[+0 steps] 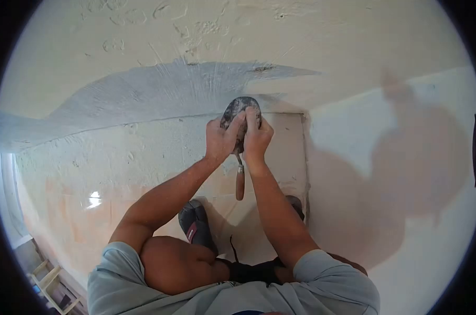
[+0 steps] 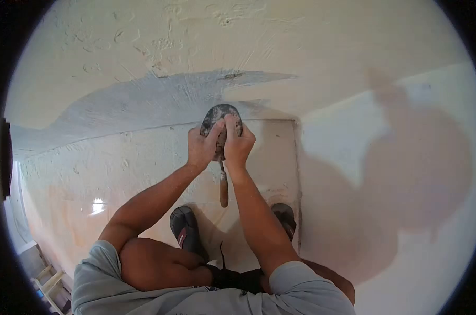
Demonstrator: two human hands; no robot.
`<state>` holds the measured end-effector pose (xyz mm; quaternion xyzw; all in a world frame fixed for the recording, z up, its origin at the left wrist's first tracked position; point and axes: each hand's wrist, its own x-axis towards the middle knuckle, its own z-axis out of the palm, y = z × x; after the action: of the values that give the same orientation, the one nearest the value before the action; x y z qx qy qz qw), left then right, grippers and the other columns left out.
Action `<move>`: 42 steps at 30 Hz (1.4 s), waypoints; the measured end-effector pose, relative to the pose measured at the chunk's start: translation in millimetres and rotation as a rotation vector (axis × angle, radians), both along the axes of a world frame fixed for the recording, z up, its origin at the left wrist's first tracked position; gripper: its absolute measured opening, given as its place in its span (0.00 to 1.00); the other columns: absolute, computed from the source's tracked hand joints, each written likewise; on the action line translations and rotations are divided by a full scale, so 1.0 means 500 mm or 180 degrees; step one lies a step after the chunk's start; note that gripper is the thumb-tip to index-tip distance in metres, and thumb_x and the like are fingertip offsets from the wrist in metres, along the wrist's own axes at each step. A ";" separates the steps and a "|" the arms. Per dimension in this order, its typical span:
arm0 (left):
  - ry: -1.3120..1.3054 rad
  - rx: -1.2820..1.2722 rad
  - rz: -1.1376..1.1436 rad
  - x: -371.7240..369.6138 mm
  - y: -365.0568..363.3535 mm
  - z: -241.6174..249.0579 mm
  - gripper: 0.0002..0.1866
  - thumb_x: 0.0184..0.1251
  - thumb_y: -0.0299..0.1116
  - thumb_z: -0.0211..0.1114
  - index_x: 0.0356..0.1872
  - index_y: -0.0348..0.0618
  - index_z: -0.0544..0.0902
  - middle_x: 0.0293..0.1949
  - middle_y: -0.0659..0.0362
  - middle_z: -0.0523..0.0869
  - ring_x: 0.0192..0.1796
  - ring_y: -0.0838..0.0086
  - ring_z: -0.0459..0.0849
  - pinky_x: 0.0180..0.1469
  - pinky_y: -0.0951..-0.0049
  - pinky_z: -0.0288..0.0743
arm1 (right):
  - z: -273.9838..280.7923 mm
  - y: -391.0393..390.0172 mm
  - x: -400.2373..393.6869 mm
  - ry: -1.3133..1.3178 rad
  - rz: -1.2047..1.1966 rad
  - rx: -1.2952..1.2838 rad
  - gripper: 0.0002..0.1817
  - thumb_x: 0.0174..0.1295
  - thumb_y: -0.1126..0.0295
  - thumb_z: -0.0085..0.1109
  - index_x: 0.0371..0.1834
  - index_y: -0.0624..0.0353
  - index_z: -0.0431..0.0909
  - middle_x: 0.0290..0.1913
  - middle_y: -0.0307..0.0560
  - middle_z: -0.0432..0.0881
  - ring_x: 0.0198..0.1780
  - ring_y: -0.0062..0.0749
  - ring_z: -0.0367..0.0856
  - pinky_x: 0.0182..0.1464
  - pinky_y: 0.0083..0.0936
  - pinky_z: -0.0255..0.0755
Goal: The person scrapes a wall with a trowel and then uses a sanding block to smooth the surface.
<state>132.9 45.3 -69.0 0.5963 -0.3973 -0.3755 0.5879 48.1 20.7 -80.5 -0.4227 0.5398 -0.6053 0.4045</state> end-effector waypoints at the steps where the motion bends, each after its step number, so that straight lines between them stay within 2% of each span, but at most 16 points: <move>1: -0.0021 0.0049 -0.0002 0.001 0.000 0.006 0.22 0.72 0.44 0.68 0.30 0.30 0.83 0.21 0.62 0.80 0.29 0.85 0.73 0.31 0.72 0.73 | 0.001 -0.002 -0.002 0.0108 0.0101 0.0114 0.22 0.67 0.58 0.69 0.27 0.70 0.83 0.25 0.41 0.83 0.29 0.22 0.73 0.35 0.30 0.72; 3: -0.0230 -0.0127 0.0072 0.009 -0.018 0.024 0.22 0.73 0.43 0.67 0.28 0.30 0.82 0.18 0.61 0.79 0.26 0.84 0.72 0.28 0.71 0.72 | 0.033 -0.035 -0.009 0.0373 0.0288 0.0269 0.22 0.67 0.57 0.68 0.27 0.70 0.83 0.25 0.40 0.82 0.29 0.21 0.72 0.35 0.29 0.71; 7: -0.0049 -0.0090 0.0032 0.008 -0.017 0.043 0.22 0.73 0.44 0.67 0.28 0.32 0.84 0.19 0.61 0.81 0.26 0.83 0.73 0.29 0.69 0.72 | 0.045 -0.037 0.001 -0.0402 0.0282 0.0214 0.24 0.66 0.56 0.69 0.27 0.71 0.81 0.23 0.42 0.80 0.29 0.22 0.72 0.34 0.29 0.71; 8: -0.0066 -0.0079 0.0019 0.008 -0.004 0.032 0.22 0.73 0.44 0.67 0.28 0.32 0.84 0.19 0.61 0.81 0.26 0.83 0.73 0.29 0.69 0.72 | 0.035 -0.027 -0.007 0.0171 0.0240 0.0238 0.23 0.67 0.56 0.68 0.28 0.71 0.82 0.24 0.43 0.81 0.29 0.23 0.73 0.35 0.29 0.72; 10: -0.0137 0.0208 -0.0012 0.006 0.016 0.007 0.22 0.71 0.44 0.69 0.29 0.29 0.84 0.23 0.61 0.83 0.29 0.82 0.74 0.32 0.71 0.74 | -0.011 -0.006 -0.008 0.0226 0.0223 0.0345 0.23 0.66 0.56 0.68 0.29 0.72 0.82 0.24 0.43 0.81 0.29 0.23 0.73 0.35 0.30 0.72; 12: -0.0053 0.0067 0.0120 0.002 0.011 -0.006 0.23 0.70 0.45 0.70 0.30 0.29 0.84 0.22 0.60 0.83 0.30 0.83 0.74 0.32 0.70 0.74 | -0.009 -0.004 0.001 -0.0114 0.0110 0.0216 0.24 0.66 0.56 0.68 0.29 0.73 0.82 0.24 0.45 0.82 0.30 0.23 0.74 0.35 0.31 0.72; 14: -0.0393 0.0006 0.0089 0.017 -0.016 0.049 0.23 0.71 0.44 0.70 0.29 0.29 0.83 0.21 0.62 0.82 0.30 0.83 0.74 0.31 0.71 0.74 | 0.062 -0.032 0.003 0.0125 0.0220 0.0134 0.23 0.67 0.58 0.68 0.31 0.73 0.83 0.24 0.45 0.83 0.29 0.23 0.74 0.35 0.31 0.73; 15: -0.0047 -0.0069 -0.0071 0.014 -0.024 0.078 0.21 0.72 0.44 0.69 0.29 0.31 0.85 0.20 0.61 0.81 0.28 0.85 0.73 0.29 0.71 0.72 | 0.087 -0.042 -0.003 -0.0052 0.0334 0.0265 0.22 0.67 0.58 0.67 0.32 0.74 0.83 0.24 0.46 0.84 0.30 0.23 0.74 0.35 0.31 0.73; 23: -0.0171 0.0067 0.0175 -0.006 0.011 -0.005 0.22 0.72 0.43 0.68 0.30 0.28 0.83 0.21 0.59 0.80 0.31 0.84 0.72 0.33 0.69 0.75 | -0.005 -0.007 -0.013 0.0364 0.0204 0.0096 0.21 0.66 0.57 0.68 0.35 0.71 0.85 0.27 0.52 0.86 0.30 0.25 0.78 0.37 0.33 0.74; 25: -0.0112 0.0085 0.0138 0.007 -0.018 0.054 0.22 0.72 0.42 0.68 0.29 0.27 0.82 0.20 0.61 0.79 0.31 0.85 0.71 0.32 0.70 0.74 | 0.070 -0.039 -0.008 0.0338 0.0332 0.0089 0.22 0.64 0.56 0.70 0.33 0.71 0.86 0.26 0.52 0.86 0.29 0.25 0.79 0.37 0.32 0.74; 28: 0.0068 -0.0156 0.0251 -0.001 -0.019 0.048 0.21 0.72 0.42 0.69 0.29 0.28 0.83 0.20 0.63 0.78 0.32 0.85 0.71 0.31 0.70 0.73 | 0.084 -0.032 -0.007 -0.0023 0.0290 0.0044 0.23 0.62 0.55 0.71 0.30 0.71 0.84 0.22 0.53 0.83 0.27 0.25 0.78 0.35 0.32 0.73; 33: 0.0074 -0.0249 0.0469 -0.023 0.024 -0.018 0.21 0.73 0.41 0.68 0.28 0.29 0.83 0.20 0.64 0.80 0.30 0.84 0.73 0.31 0.71 0.73 | 0.013 -0.003 -0.019 0.0415 0.0230 0.0280 0.24 0.62 0.55 0.71 0.31 0.71 0.84 0.24 0.54 0.84 0.26 0.26 0.77 0.35 0.32 0.73; 35: -0.0123 0.0024 0.0189 0.002 -0.004 0.032 0.21 0.73 0.41 0.67 0.28 0.30 0.83 0.21 0.65 0.80 0.29 0.84 0.72 0.31 0.71 0.72 | 0.049 -0.021 -0.011 0.0285 0.0300 0.0217 0.23 0.62 0.55 0.71 0.31 0.72 0.84 0.23 0.56 0.83 0.26 0.27 0.77 0.34 0.32 0.73; 36: -0.0243 -0.0013 0.0189 0.000 -0.019 0.082 0.21 0.73 0.42 0.67 0.27 0.31 0.82 0.21 0.66 0.80 0.29 0.84 0.72 0.30 0.72 0.71 | 0.091 -0.039 -0.011 0.0190 0.0322 0.0004 0.23 0.62 0.55 0.71 0.32 0.72 0.85 0.23 0.54 0.84 0.27 0.25 0.77 0.35 0.32 0.73; 39: -0.0007 -0.0236 0.0326 -0.011 -0.018 0.069 0.22 0.73 0.42 0.67 0.25 0.32 0.80 0.20 0.66 0.78 0.28 0.85 0.71 0.29 0.73 0.70 | 0.079 -0.033 -0.010 -0.0269 0.0351 0.0214 0.23 0.63 0.55 0.71 0.32 0.72 0.85 0.23 0.51 0.84 0.28 0.23 0.77 0.35 0.31 0.74; 42: -0.0374 -0.0106 0.0222 0.001 0.019 0.025 0.22 0.72 0.42 0.68 0.25 0.31 0.81 0.18 0.64 0.77 0.27 0.83 0.71 0.28 0.71 0.70 | 0.028 0.004 -0.006 0.0168 0.0276 0.0426 0.24 0.64 0.55 0.70 0.32 0.72 0.85 0.23 0.48 0.84 0.29 0.21 0.76 0.35 0.31 0.74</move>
<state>133.4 54.9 -56.4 0.6210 -0.4162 -0.3124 0.5861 45.2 22.5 -66.7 -0.4336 0.5707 -0.5383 0.4433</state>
